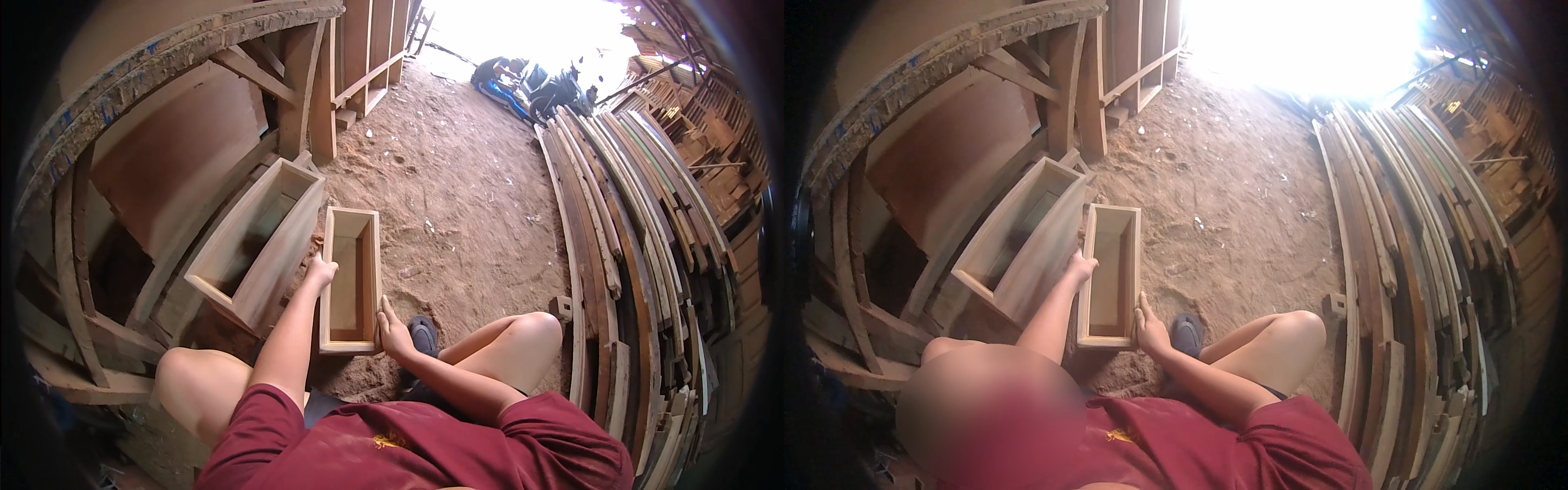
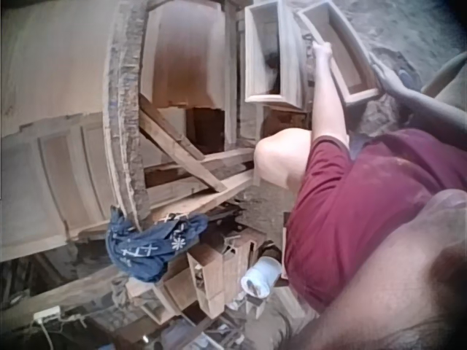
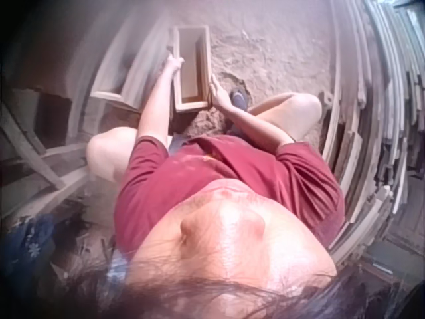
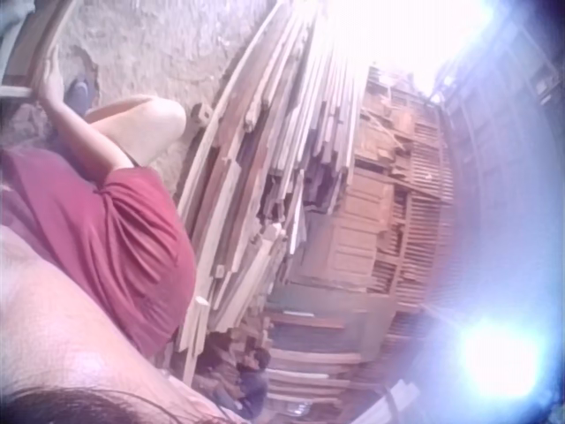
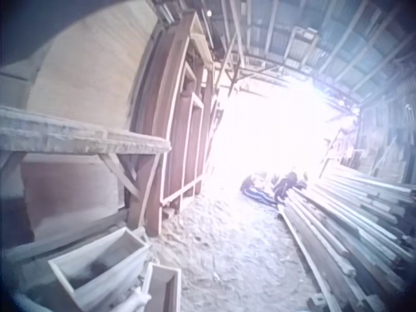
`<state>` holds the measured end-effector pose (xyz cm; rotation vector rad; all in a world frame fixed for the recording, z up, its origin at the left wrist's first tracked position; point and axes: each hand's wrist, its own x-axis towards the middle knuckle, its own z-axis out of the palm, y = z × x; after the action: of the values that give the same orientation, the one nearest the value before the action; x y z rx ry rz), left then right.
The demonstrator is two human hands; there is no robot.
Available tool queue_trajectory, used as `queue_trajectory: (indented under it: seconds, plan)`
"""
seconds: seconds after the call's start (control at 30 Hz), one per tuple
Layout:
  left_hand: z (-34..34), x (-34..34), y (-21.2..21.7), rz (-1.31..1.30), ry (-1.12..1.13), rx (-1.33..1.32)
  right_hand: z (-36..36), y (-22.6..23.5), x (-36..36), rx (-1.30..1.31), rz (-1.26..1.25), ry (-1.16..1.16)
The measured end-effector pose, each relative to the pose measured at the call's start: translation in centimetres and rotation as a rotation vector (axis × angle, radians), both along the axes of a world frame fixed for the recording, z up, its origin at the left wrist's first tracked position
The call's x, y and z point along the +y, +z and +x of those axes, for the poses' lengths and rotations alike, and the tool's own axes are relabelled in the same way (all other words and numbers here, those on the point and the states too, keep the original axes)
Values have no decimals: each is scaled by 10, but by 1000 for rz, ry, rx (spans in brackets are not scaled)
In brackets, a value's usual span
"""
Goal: The person assembles a small wooden box by fitting its side panels together. They then pick up a sanding block and smooth the surface of a separate flat wooden board.
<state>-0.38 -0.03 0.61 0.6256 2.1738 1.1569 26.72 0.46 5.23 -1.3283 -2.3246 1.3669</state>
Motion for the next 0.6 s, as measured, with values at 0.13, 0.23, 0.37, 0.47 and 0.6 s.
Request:
queue_trajectory:
  seconds: [0.13, 0.23, 0.37, 0.47, 0.6]
  plan:
    - [16, 7, 5, -11, 64, 106, -25, -1, 32, 61, 0, -91]
    - [12, -4, 3, -38, 78, 145, -18, 1, 6, 66, 60, -27]
    - [23, 0, 35, -23, -52, 111, -16, -7, 18, 43, 74, -43]
    - [24, 1, 31, -9, 6, 151, -34, -12, 40, 124, 106, -100]
    - [15, -5, 15, -52, 20, 108, -26, -9, 28, -13, 55, -41]
